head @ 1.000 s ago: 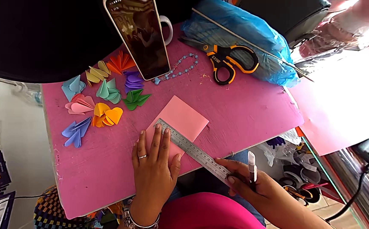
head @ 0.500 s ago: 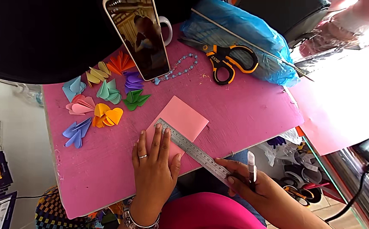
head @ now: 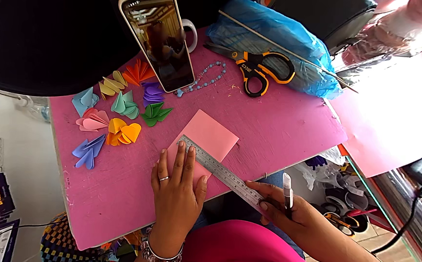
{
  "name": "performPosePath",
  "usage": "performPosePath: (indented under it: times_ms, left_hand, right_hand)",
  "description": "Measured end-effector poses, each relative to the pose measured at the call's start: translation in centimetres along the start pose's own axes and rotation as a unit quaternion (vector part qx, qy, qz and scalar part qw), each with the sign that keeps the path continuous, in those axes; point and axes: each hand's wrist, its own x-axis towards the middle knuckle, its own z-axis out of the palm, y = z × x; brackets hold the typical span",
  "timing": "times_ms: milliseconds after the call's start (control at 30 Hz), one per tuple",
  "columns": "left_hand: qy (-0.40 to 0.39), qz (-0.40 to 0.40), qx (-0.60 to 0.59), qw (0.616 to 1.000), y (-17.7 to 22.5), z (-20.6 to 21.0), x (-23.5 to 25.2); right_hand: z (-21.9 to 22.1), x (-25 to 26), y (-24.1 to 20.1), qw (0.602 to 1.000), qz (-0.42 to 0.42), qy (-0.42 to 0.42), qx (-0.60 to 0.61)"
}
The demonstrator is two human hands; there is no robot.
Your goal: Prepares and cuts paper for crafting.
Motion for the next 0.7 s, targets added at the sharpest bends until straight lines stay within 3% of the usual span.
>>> performPosePath:
  times_ms: [700]
  left_hand:
    - [0.003, 0.004, 0.002, 1.000, -0.16, -0.15, 0.11]
  right_hand:
    - [0.11, -0.01, -0.27, 1.000, 0.009, 0.001, -0.002]
